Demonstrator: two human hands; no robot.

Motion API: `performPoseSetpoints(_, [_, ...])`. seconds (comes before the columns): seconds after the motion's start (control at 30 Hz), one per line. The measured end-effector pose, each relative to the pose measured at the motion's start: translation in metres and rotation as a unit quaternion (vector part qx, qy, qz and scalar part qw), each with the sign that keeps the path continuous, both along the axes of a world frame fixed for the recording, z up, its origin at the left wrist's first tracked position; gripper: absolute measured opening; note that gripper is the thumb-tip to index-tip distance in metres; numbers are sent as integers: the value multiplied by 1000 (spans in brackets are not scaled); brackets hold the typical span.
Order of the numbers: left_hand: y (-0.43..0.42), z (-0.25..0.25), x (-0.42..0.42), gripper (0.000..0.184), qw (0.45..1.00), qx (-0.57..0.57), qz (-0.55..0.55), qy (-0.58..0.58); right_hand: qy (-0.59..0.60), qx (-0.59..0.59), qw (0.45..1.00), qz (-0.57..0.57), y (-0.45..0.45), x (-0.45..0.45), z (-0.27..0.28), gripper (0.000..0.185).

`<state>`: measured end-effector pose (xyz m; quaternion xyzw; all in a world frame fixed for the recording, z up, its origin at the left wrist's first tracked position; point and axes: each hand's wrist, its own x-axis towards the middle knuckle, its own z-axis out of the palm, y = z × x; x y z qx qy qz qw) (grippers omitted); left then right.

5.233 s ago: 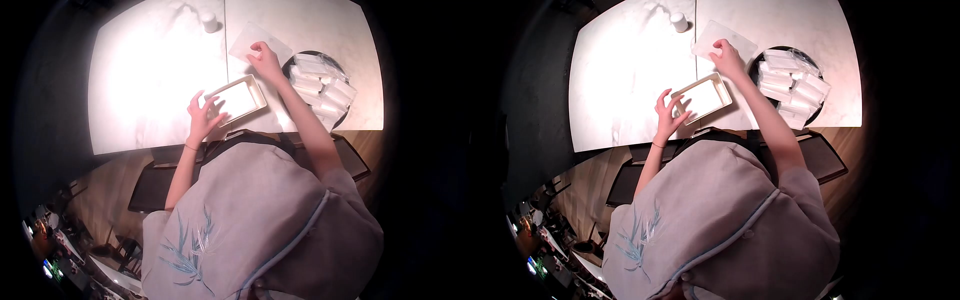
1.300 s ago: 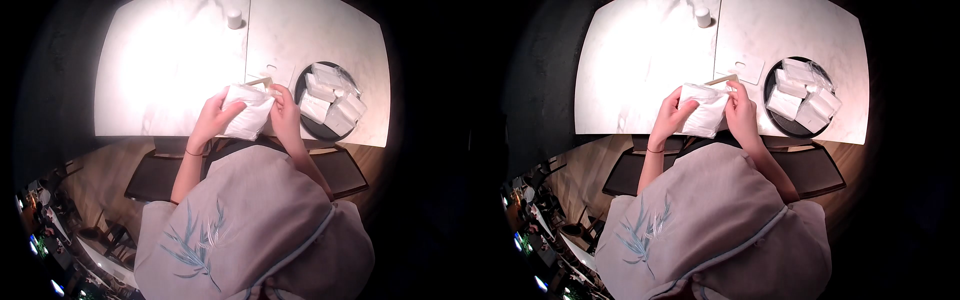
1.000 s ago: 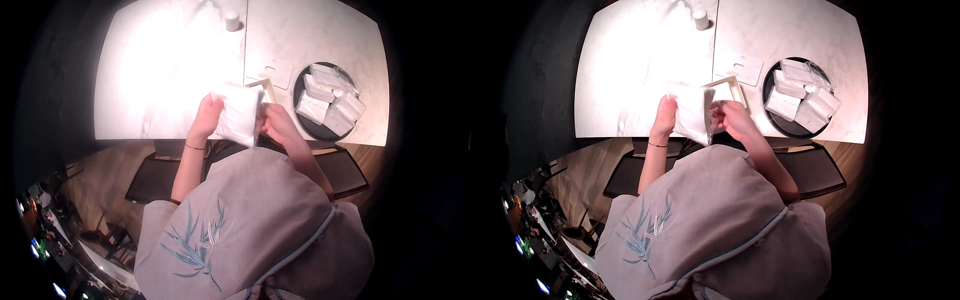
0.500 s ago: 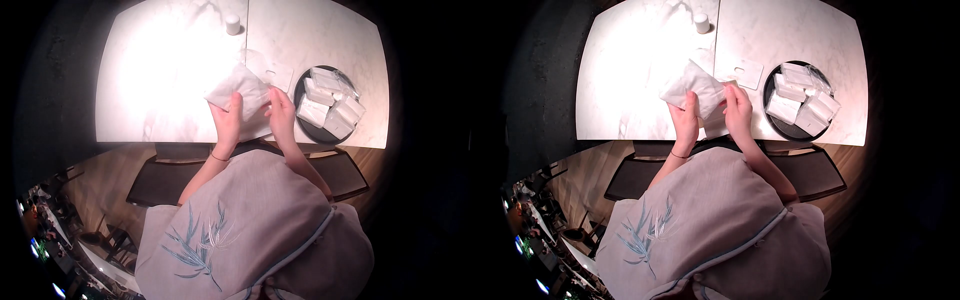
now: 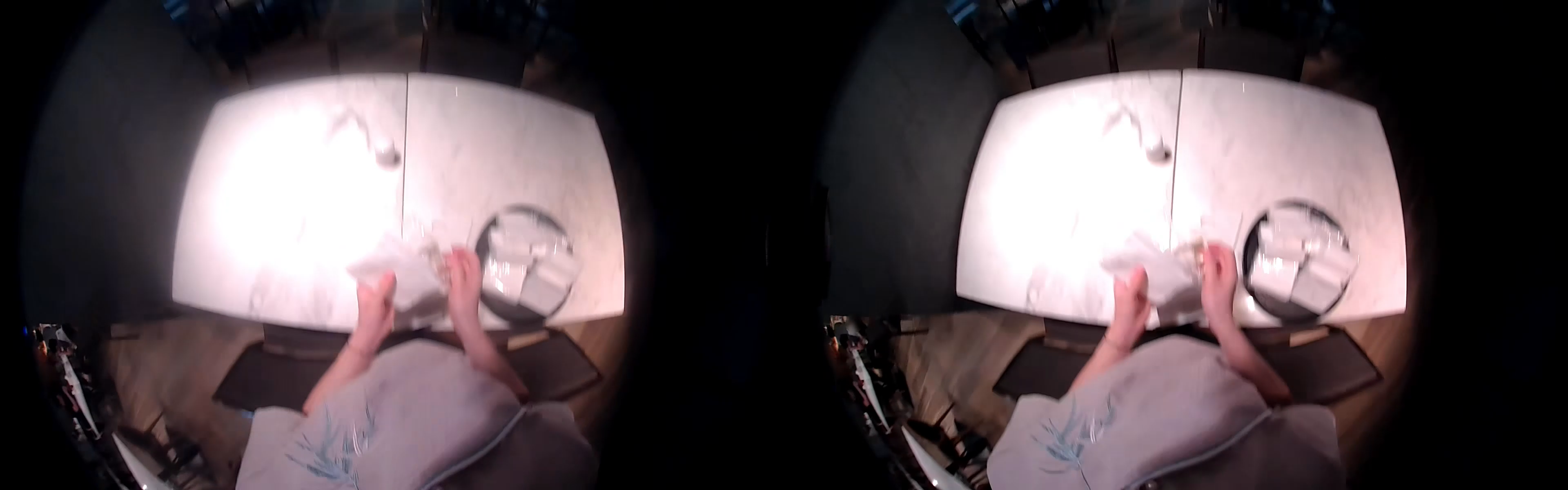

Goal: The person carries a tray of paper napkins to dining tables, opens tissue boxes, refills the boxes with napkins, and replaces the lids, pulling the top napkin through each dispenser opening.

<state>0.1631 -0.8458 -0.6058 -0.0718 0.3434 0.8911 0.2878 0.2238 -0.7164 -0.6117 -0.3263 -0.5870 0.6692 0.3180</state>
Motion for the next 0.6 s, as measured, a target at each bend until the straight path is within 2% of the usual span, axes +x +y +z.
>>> performPoseSetpoints(0.03, [1,13,3,53,1000,-28,8,6,25,60,998,-26,-7,-2,21,18])
performPoseSetpoints(0.07, [3,20,5,53,1000,-12,9,16,-8,128,991,-26,-11,0,41,18])
performPoseSetpoints(0.13, [5,35,10,52,999,-37,17,7,-47,376,925,35,-10,4,65,23])
performPoseSetpoints(0.2, [7,39,8,46,996,-50,31,65,-41,452,888,79,-16,-7,82,29])
performPoseSetpoints(0.27, [-4,40,13,41,991,-77,46,104,-49,464,879,100,-28,-6,84,34])
performPoseSetpoints(0.33, [-19,38,14,38,973,-160,37,160,-39,431,893,121,-36,-9,80,35])
performPoseSetpoints(0.47, [-38,41,29,28,965,-177,76,180,-41,417,897,144,-54,2,92,36])
performPoseSetpoints(0.53, [-38,38,35,27,954,-179,158,182,-19,428,890,157,-57,6,93,38])
performPoseSetpoints(0.6, [-39,48,33,26,957,-181,147,176,-3,428,891,151,-60,5,93,39])
